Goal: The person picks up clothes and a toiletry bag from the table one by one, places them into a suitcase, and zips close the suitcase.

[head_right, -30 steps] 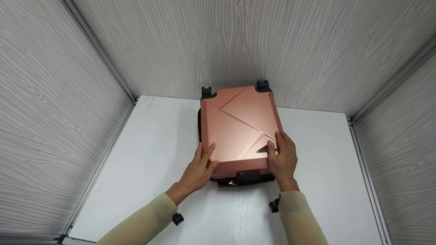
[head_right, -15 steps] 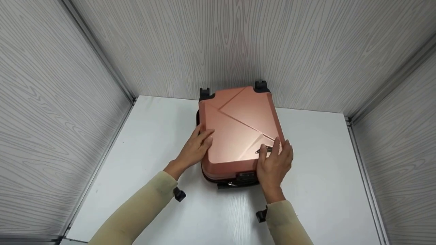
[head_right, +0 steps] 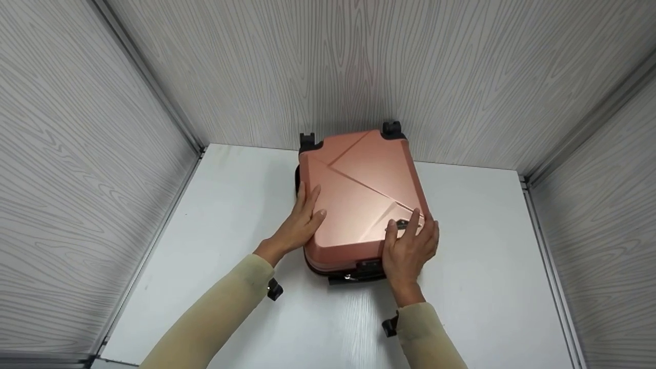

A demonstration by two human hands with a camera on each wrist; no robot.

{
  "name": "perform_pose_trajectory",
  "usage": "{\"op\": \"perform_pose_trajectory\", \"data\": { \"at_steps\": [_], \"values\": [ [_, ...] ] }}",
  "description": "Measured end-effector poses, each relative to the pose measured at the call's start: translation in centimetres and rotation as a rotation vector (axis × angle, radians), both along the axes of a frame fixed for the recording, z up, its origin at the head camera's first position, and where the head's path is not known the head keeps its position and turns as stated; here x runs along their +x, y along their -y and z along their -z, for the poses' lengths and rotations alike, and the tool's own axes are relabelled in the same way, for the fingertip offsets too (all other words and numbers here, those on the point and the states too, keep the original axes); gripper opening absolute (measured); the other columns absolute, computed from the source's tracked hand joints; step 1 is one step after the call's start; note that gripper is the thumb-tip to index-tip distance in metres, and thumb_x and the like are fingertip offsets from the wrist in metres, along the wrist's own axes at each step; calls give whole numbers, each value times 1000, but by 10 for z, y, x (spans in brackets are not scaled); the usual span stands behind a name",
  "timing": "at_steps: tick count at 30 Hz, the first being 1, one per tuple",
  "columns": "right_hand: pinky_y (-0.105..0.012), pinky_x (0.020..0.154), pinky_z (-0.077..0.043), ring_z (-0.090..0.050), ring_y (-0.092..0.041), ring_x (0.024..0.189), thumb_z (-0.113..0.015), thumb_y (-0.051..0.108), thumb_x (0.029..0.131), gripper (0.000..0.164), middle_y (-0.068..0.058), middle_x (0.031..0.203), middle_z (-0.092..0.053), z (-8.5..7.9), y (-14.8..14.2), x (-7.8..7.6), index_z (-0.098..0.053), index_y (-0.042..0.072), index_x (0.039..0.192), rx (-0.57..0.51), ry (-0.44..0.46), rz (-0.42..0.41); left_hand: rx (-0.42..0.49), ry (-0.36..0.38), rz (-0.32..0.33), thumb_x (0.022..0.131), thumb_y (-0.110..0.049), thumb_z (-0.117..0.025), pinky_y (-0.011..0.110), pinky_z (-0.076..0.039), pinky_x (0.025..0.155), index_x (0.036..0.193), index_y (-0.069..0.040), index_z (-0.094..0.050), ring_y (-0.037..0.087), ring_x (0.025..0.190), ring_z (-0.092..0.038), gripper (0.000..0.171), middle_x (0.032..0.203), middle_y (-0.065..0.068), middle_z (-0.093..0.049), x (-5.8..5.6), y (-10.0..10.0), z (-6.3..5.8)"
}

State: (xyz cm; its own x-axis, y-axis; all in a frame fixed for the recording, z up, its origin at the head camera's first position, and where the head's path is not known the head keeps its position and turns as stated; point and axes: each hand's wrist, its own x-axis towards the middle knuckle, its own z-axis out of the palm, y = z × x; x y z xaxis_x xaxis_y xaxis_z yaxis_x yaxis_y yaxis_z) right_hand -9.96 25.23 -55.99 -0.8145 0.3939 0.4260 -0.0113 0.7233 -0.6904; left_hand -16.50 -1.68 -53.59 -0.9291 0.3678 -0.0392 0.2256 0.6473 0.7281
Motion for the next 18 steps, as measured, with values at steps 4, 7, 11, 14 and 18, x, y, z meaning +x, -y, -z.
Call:
{"op": "perform_pose_trajectory", "data": {
  "at_steps": [4,7,11,14,18],
  "values": [
    [-77,112,-21,-22,-56,149,-58,30,105,60,-35,157,-31,1,-5,-2,-46,-3,154,7,-16,-14,-40,-44,-5,113,-53,-30,61,-29,125,172,-26,-1,44,162,5,71,174,15,25,8,-2,1],
    [-77,111,-22,-24,-55,148,-58,30,104,60,-34,157,-33,1,-10,-4,-47,-2,153,9,-10,-28,-72,-90,-10,113,-48,-31,59,-28,126,172,-19,-2,47,161,2,71,173,21,22,16,-5,2],
    [-76,112,-22,-26,-53,148,-57,30,103,60,-31,158,-34,0,-17,-6,-49,-1,154,-9,-2,-55,-129,-186,-29,114,-38,-36,59,-26,126,170,-8,-5,52,159,-5,71,171,32,16,29,-12,1],
    [-75,115,-21,-27,-52,149,-57,30,102,60,-30,158,-36,1,-24,-10,-50,0,154,-30,-1,-82,-187,-233,-60,114,-33,-39,60,-28,125,169,-2,-10,59,156,-12,70,168,40,8,40,-20,-2],
    [-71,118,-21,-27,-49,150,-59,30,101,60,-27,160,-38,1,-36,-19,-51,3,155,-46,19,-139,-260,-198,-110,114,-36,-39,66,-32,121,167,2,-13,65,152,-14,70,166,45,3,54,-31,-11]
  ]
}}
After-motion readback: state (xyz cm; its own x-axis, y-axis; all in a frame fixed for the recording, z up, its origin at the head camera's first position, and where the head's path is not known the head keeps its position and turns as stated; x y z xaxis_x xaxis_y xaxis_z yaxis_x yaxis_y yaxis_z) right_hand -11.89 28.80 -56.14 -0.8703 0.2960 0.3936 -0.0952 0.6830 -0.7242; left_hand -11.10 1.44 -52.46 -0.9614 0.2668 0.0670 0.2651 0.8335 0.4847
